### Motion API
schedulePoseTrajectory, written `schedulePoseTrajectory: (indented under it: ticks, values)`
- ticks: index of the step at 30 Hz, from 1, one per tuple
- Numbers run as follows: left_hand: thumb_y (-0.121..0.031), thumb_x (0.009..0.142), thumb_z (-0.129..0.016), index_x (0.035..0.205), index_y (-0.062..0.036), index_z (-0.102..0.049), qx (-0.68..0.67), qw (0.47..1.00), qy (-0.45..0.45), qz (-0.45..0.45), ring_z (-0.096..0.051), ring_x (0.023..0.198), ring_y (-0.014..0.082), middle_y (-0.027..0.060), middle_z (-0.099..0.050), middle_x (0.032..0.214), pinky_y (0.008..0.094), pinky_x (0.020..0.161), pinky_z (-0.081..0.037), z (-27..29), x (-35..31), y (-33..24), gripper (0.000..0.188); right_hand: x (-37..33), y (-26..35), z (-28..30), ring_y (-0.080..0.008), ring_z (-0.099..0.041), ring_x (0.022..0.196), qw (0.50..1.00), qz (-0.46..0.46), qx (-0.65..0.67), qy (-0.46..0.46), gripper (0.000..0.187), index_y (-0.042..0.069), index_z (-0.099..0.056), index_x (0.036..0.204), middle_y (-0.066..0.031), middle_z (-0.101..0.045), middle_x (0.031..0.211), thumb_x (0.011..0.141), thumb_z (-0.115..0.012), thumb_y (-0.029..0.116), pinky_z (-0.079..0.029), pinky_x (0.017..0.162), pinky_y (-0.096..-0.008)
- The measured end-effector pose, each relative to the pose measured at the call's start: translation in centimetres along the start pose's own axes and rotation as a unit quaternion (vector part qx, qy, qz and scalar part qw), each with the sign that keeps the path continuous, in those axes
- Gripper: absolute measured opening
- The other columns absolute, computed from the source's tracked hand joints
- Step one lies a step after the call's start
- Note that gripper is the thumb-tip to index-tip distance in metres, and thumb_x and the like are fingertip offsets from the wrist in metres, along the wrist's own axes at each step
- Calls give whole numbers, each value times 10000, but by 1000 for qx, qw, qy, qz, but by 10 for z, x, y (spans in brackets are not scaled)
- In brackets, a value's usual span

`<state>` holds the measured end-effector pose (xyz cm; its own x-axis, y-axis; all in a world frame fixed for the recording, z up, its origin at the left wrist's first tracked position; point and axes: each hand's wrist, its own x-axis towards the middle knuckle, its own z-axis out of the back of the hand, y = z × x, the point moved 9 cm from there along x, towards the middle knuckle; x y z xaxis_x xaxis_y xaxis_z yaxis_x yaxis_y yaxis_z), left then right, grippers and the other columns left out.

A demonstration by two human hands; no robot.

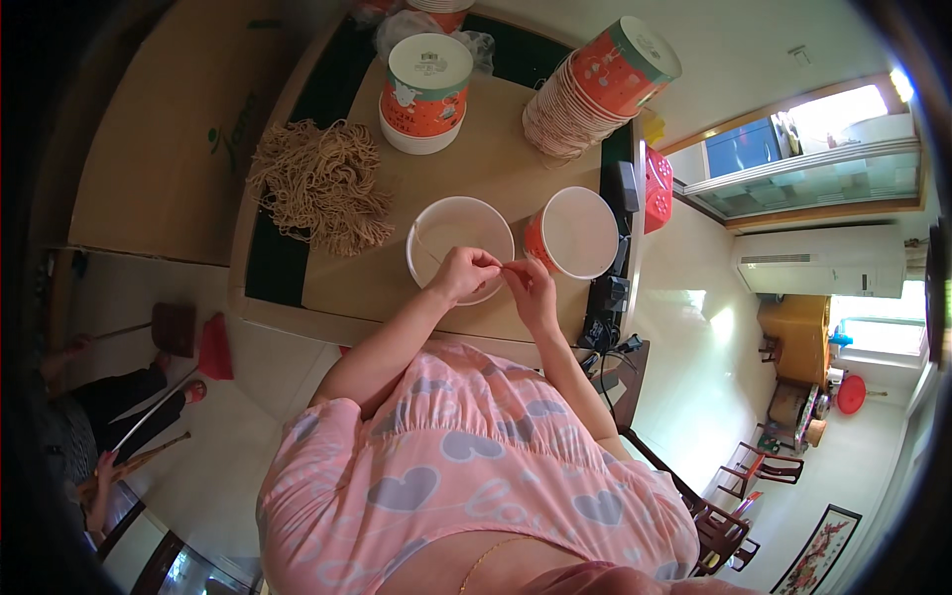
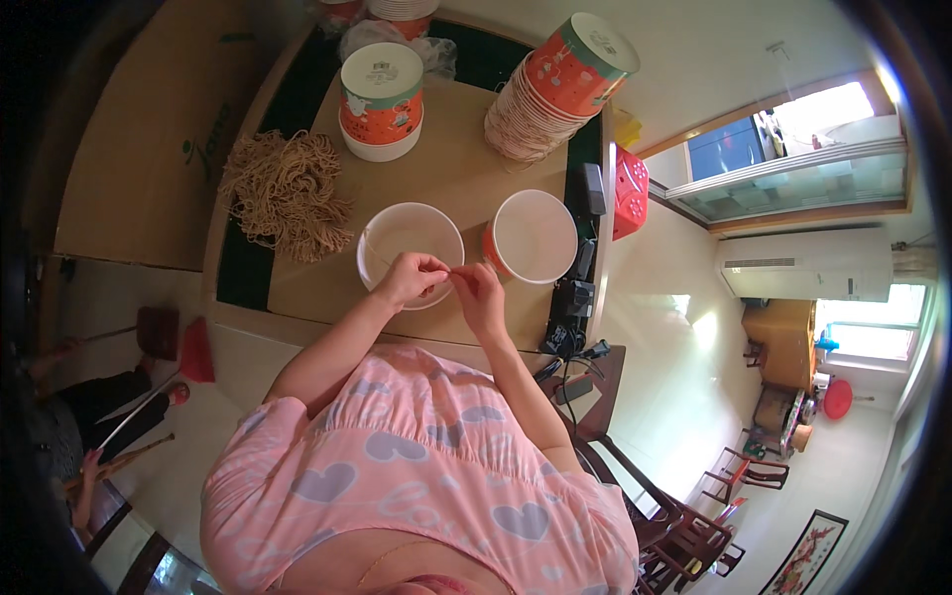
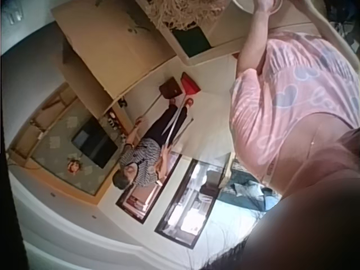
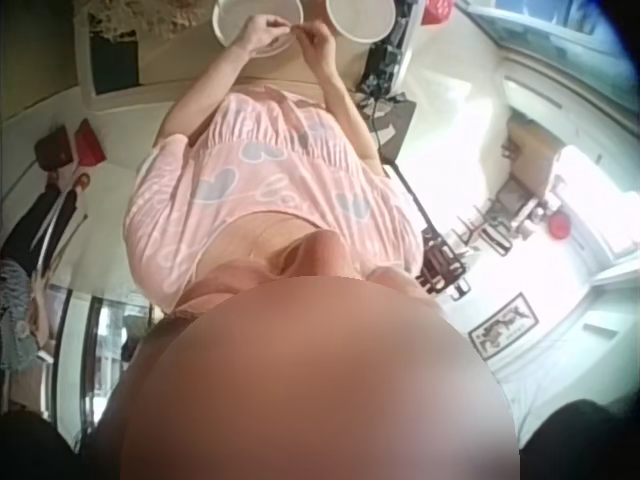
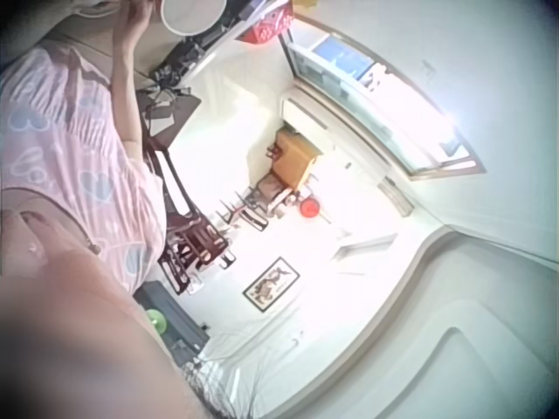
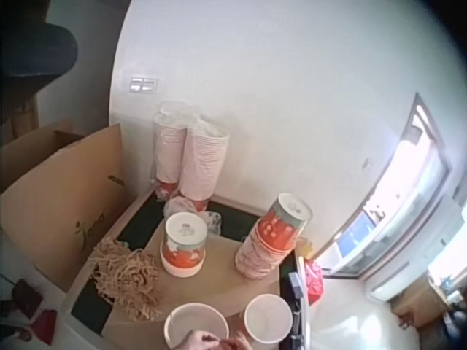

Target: Attaching strings to paper bowls for packaging or manufacturing purposes.

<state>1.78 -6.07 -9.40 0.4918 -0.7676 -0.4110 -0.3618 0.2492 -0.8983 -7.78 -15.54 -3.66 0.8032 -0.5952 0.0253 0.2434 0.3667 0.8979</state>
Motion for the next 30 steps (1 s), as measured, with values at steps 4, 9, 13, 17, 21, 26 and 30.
schedulePoseTrajectory:
  ticks: [4,9,13,17,21,26,30]
  values:
    - [-74,872,-618,962,-16,-671,-53,999,5,-6,-544,574,54,20,-651,758,199,493,-436,1,-6,-11,119,7,-7,0,-142,-571,672,1000,-13,1,-3,65,9,-632,858,-71,-560,789,816,-665,46,-467,626,-263]
    - [-92,885,-608,991,-12,-663,-65,998,-6,7,-584,611,68,32,-670,799,201,524,-461,3,-6,-6,143,9,-6,-1,-126,-549,654,1000,-26,2,-3,72,10,-623,840,-63,-546,771,803,-674,45,-452,609,-253]
    - [-93,840,-647,924,-12,-685,101,982,-53,-150,-635,668,101,62,-696,799,239,614,-510,7,-6,-19,122,9,-3,-1,-110,-532,650,1000,-20,2,-5,69,15,-625,837,-52,-537,770,801,-675,46,-439,600,-243]
    - [-78,795,-674,879,-17,-693,169,968,-75,-169,-655,690,128,82,-700,781,260,662,-520,7,-11,-30,105,8,-3,0,-110,-526,647,999,-31,4,-11,60,18,-629,826,-48,-537,776,800,-676,46,-437,597,-244]
    - [-85,787,-679,871,-16,-689,159,969,-90,-165,-657,687,140,90,-696,768,267,660,-518,12,-15,-32,109,9,16,0,-120,-526,642,999,-4,-39,1,110,29,-631,883,-52,-556,802,788,-683,47,-441,597,-247]
    - [-99,790,-681,869,-7,-682,164,973,-90,-135,-664,695,148,97,-696,773,277,660,-521,22,-24,-35,120,6,53,-12,-133,-513,603,992,58,-88,72,303,40,-584,1050,-56,-604,871,758,-652,-8,-431,556,-249]
    - [-106,789,-681,856,-11,-678,205,962,-102,-150,-674,697,175,103,-694,770,289,652,-523,25,-29,-40,116,7,52,-16,-180,-557,631,988,87,-104,74,294,37,-572,1032,-94,-616,894,750,-636,-15,-462,575,-277]
